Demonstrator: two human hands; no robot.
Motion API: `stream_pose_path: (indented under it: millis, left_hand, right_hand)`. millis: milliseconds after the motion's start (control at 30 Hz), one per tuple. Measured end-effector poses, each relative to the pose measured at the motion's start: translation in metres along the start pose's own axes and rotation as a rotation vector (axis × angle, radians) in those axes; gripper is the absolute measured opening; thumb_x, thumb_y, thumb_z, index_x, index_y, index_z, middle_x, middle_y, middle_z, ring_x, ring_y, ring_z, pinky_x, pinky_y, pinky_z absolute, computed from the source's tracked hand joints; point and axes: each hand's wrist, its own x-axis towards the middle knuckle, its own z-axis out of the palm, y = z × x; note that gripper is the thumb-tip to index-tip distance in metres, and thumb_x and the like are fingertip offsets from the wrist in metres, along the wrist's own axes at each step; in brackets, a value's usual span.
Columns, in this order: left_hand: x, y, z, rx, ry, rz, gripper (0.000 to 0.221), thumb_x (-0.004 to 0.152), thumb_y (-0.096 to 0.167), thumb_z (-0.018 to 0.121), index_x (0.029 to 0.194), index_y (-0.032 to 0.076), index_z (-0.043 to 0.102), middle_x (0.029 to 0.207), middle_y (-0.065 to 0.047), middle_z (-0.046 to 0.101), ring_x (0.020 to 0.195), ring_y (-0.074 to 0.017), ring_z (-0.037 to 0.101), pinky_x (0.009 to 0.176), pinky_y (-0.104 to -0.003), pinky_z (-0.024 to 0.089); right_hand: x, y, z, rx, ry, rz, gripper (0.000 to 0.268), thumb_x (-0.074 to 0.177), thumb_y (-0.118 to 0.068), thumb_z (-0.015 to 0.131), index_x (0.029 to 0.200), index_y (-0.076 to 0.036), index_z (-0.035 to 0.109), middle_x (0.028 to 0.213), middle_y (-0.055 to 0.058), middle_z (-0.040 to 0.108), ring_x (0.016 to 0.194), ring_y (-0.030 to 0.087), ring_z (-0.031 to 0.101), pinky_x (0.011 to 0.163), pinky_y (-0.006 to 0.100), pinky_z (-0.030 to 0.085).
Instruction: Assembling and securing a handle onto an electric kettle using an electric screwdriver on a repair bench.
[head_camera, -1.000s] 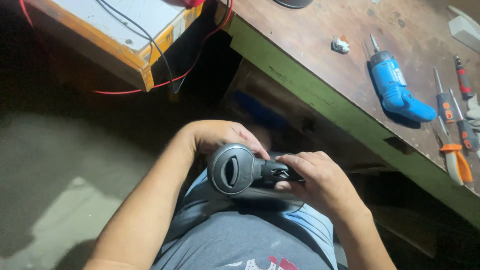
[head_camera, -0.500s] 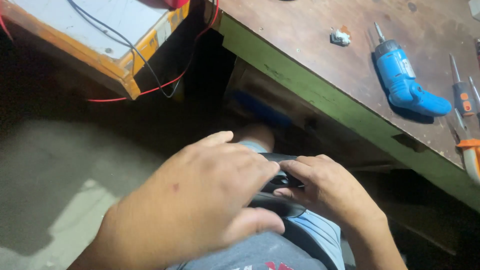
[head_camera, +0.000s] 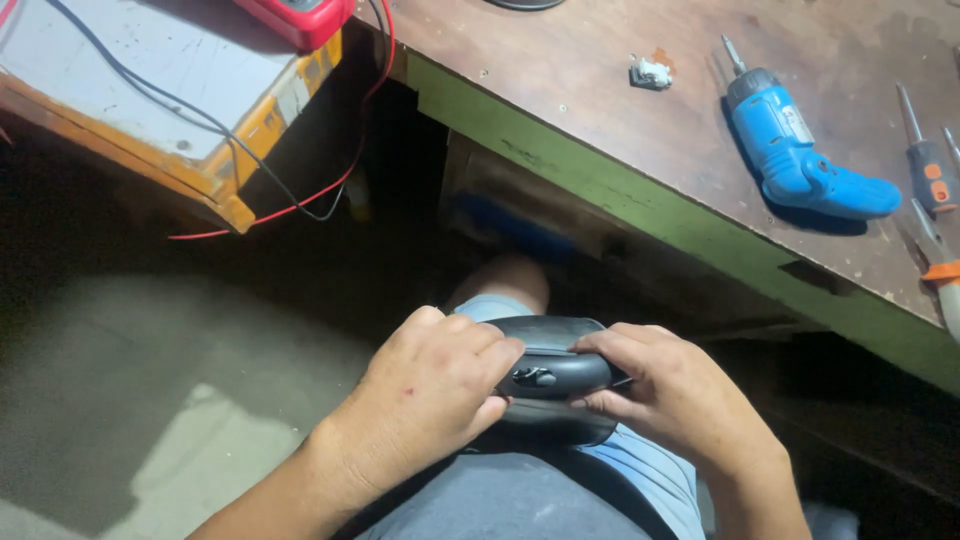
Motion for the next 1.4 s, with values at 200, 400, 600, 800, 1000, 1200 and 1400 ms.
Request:
stream_pose_path:
  millis: [200, 400, 600, 800, 1000, 1200, 1400]
  left_hand:
    - [0.020, -0.010, -0.009, -0.181, -0.189, -0.027, 0.030, 0.089, 0.038, 0.084, 0.115, 0.025, 0.081, 0.108, 0.002, 0.088, 0.102, -0.0305, 0.078, 0.079, -0.052, 0.052]
    - [0.030, -0.024, -0.007, -0.247, -0.333, -0.101, 0.036, 0.092, 0.046, 0.083, 0.120, 0.024, 0.081, 0.101, -0.004, 0.087, 0.095, -0.0374, 0.079, 0.084, -0.055, 0.057]
    - [0.035, -0.016, -0.034, -0.409, -0.424, -0.347, 0.038, 0.095, 0.038, 0.085, 0.129, 0.021, 0.083, 0.107, -0.009, 0.088, 0.104, -0.0344, 0.083, 0.087, -0.048, 0.063]
    - [0.031, -0.024, -0.029, -0.489, -0.433, -0.394, 0.051, 0.098, 0.031, 0.090, 0.147, 0.015, 0.083, 0.123, -0.019, 0.090, 0.121, -0.0385, 0.085, 0.105, -0.049, 0.069]
    - [0.019, -0.030, -0.020, -0.526, -0.378, -0.349, 0.051, 0.099, 0.027, 0.090, 0.148, 0.012, 0.082, 0.129, -0.020, 0.089, 0.130, -0.0410, 0.083, 0.113, -0.050, 0.065]
    - [0.000, -0.040, 0.003, -0.567, -0.238, -0.291, 0.053, 0.097, 0.021, 0.090, 0.148, 0.014, 0.082, 0.139, -0.016, 0.087, 0.138, -0.0398, 0.079, 0.122, -0.052, 0.056]
    - [-0.019, -0.047, 0.045, -0.534, -0.105, -0.223, 0.059, 0.083, 0.025, 0.084, 0.141, 0.020, 0.081, 0.143, 0.000, 0.080, 0.125, -0.0245, 0.078, 0.108, -0.044, 0.057]
  right_hand:
    - [-0.010, 0.025, 0.001, 0.070, 0.026, 0.054, 0.061, 0.090, -0.051, 0.096, 0.146, -0.030, 0.083, 0.139, -0.003, 0.090, 0.124, 0.019, 0.085, 0.102, 0.039, 0.064]
    - [-0.003, 0.059, 0.009, 0.313, 0.058, 0.016, 0.073, 0.083, -0.053, 0.097, 0.149, -0.025, 0.083, 0.137, -0.002, 0.091, 0.122, 0.017, 0.085, 0.104, 0.035, 0.062]
    - [0.000, 0.124, 0.051, 0.770, 0.127, 0.128, 0.066, 0.072, -0.023, 0.110, 0.135, -0.010, 0.092, 0.119, 0.013, 0.093, 0.115, 0.029, 0.085, 0.106, 0.047, 0.066]
    - [-0.002, 0.123, 0.065, 0.797, 0.345, -0.011, 0.061, 0.072, -0.006, 0.111, 0.131, -0.005, 0.093, 0.112, 0.019, 0.088, 0.114, 0.036, 0.084, 0.101, 0.053, 0.069]
    - [-0.008, 0.113, 0.065, 0.772, 0.376, -0.039, 0.059, 0.074, -0.008, 0.109, 0.131, -0.003, 0.093, 0.116, 0.022, 0.088, 0.117, 0.039, 0.083, 0.104, 0.055, 0.068]
    - [-0.011, 0.081, 0.046, 0.614, 0.399, 0.016, 0.061, 0.075, -0.003, 0.107, 0.134, -0.003, 0.091, 0.123, 0.024, 0.087, 0.126, 0.044, 0.083, 0.109, 0.058, 0.067]
    - [-0.018, 0.092, 0.050, 0.391, 0.367, 0.016, 0.058, 0.080, -0.038, 0.100, 0.132, -0.014, 0.091, 0.131, 0.006, 0.088, 0.127, 0.019, 0.079, 0.116, 0.035, 0.058]
